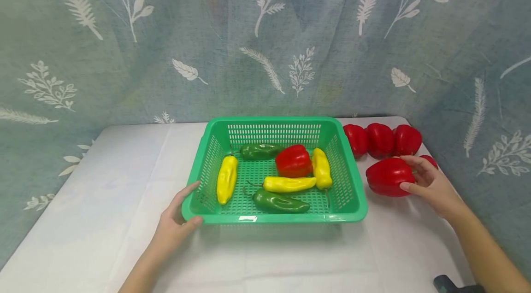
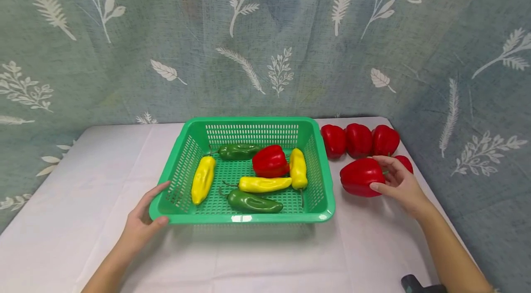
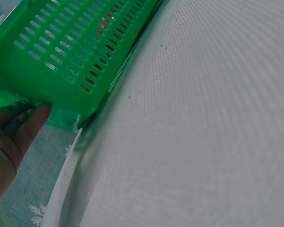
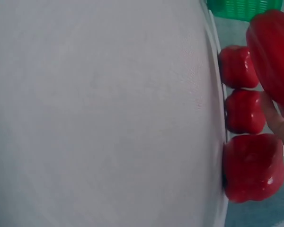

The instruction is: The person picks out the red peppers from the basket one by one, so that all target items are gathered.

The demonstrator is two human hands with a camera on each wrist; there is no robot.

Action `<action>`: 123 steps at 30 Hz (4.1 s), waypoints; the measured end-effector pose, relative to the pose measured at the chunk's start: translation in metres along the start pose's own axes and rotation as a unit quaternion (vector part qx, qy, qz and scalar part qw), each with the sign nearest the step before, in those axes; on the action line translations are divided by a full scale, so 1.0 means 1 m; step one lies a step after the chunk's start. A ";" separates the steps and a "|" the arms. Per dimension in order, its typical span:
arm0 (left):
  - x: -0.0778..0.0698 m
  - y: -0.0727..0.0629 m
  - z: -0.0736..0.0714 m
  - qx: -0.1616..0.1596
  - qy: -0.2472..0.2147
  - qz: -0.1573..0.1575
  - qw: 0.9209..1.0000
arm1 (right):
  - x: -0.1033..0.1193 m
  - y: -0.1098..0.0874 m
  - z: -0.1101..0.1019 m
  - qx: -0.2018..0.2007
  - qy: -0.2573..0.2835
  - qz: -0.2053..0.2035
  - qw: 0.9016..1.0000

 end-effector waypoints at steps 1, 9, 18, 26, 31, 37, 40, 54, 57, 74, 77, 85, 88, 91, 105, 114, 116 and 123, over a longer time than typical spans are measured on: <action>0.000 0.000 0.000 0.001 0.000 0.000 1.000 | -0.002 -0.001 0.000 0.001 0.006 0.005 1.000; 0.000 0.000 0.002 0.002 -0.013 0.012 1.000 | -0.015 -0.004 0.011 0.047 0.091 0.018 0.995; -0.001 -0.001 0.000 0.002 -0.021 0.011 1.000 | -0.020 -0.001 0.017 0.108 0.053 0.000 0.993; -0.002 0.001 0.000 0.005 -0.018 0.008 1.000 | -0.023 -0.004 0.011 0.102 -0.005 0.011 0.995; -0.002 0.001 0.001 0.005 -0.025 0.007 1.000 | -0.020 -0.005 0.003 0.094 -0.040 0.016 0.995; -0.002 0.000 0.001 0.002 -0.021 0.006 1.000 | -0.015 -0.009 -0.002 0.107 -0.063 0.017 0.992; -0.002 0.000 0.001 0.002 -0.023 0.007 1.000 | -0.012 -0.011 0.000 0.106 -0.059 0.010 0.992; -0.001 0.000 0.001 0.008 -0.037 0.006 0.999 | -0.003 -0.011 0.019 0.083 -0.149 -0.027 0.985; -0.001 0.000 0.001 0.007 -0.036 0.008 0.999 | -0.002 -0.008 0.028 0.091 -0.177 -0.028 0.980; -0.001 0.000 0.002 0.008 -0.050 0.013 0.999 | -0.002 0.000 0.032 0.045 -0.256 -0.069 0.963; -0.001 -0.001 0.003 0.007 -0.053 0.013 0.999 | -0.003 -0.001 0.028 0.043 -0.256 -0.076 0.963; -0.001 -0.001 0.002 -0.001 -0.035 0.002 0.999 | 0.004 0.005 0.017 0.084 -0.285 -0.088 0.951; -0.002 -0.001 0.002 -0.001 -0.037 0.002 0.999 | 0.007 0.009 0.011 0.099 -0.302 -0.090 0.944; -0.002 -0.001 0.002 -0.002 -0.037 0.002 0.999 | 0.009 0.012 0.008 0.110 -0.327 -0.098 0.933; -0.001 0.000 0.003 -0.007 -0.023 0.005 1.000 | 0.011 0.023 -0.001 0.102 -0.334 -0.148 0.925; -0.001 0.001 0.003 -0.009 -0.023 0.003 1.000 | 0.005 0.027 -0.011 0.087 -0.380 -0.135 0.911; 0.000 0.000 0.003 -0.008 -0.026 0.003 1.000 | 0.003 0.027 -0.012 0.090 -0.366 -0.130 0.917; 0.000 0.000 0.002 -0.003 -0.046 0.006 0.999 | 0.005 0.027 -0.015 0.102 -0.320 -0.106 0.936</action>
Point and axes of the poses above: each hand's wrist, its own y-axis towards the middle knuckle, its own z-axis out of the palm, x = y × z, the point moved 4 cm from there along y, towards the middle knuckle, and after that the axes turned 8 degrees about -z, right-handed, at the moved point
